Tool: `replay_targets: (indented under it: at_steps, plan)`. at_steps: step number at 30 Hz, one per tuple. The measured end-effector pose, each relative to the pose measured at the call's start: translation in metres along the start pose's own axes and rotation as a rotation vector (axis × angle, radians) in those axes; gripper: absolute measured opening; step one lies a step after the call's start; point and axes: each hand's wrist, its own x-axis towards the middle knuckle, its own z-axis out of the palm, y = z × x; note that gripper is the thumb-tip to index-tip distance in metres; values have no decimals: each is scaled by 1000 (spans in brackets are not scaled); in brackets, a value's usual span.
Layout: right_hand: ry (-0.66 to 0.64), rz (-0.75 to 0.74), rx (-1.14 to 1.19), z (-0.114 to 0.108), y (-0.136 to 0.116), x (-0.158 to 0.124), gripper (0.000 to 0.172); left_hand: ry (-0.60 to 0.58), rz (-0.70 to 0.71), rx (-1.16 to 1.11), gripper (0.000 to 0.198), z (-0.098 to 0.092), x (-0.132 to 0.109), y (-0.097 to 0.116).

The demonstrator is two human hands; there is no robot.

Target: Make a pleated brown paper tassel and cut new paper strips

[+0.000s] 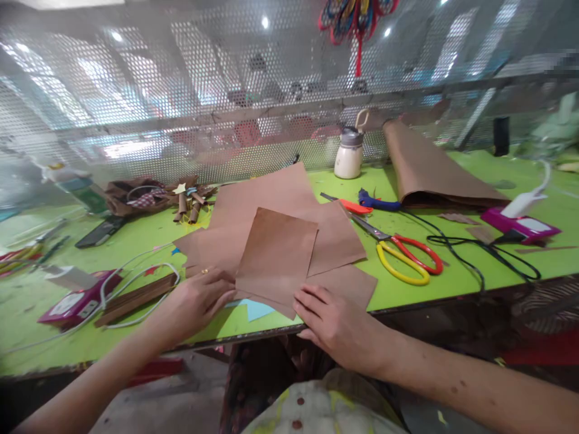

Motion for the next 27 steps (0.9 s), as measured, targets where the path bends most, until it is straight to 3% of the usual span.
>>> replay_targets:
  at_steps: [2, 5, 6, 8, 11, 15, 19, 21, 23, 27]
  plan:
    - [4, 3, 3, 0, -1, 2, 35, 18, -94, -8, 30, -13, 23, -8]
    - [11, 30, 20, 0, -2, 4, 37, 170, -386, -178, 33, -26, 66, -23]
    - [18, 40, 28, 1, -2, 4, 37, 161, -497, -316, 43, -27, 80, -27]
    - [28, 56, 42, 2, -3, 3, 39, 42, -590, -683, 66, -24, 101, -31]
    - [28, 78, 68, 4, -4, 2, 41, -13, -661, -1131, 71, -11, 115, -25]
    - [-24, 121, 146, -8, -2, 3, 43, 188, -794, -1427, 60, 10, 112, -16]
    - [29, 225, 221, -31, 9, 10, 32, 446, -891, -1412, 59, 16, 101, -16]
    - [107, 264, 188, -40, 16, 17, 35, 506, -915, -1340, 64, 14, 97, -17]
    - [147, 256, 102, -44, 22, 24, 39, 509, -918, -1224, 66, 13, 95, -16]
    - [72, 193, -92, -35, 30, 33, 41, 424, -847, -1112, 67, 18, 97, -4]
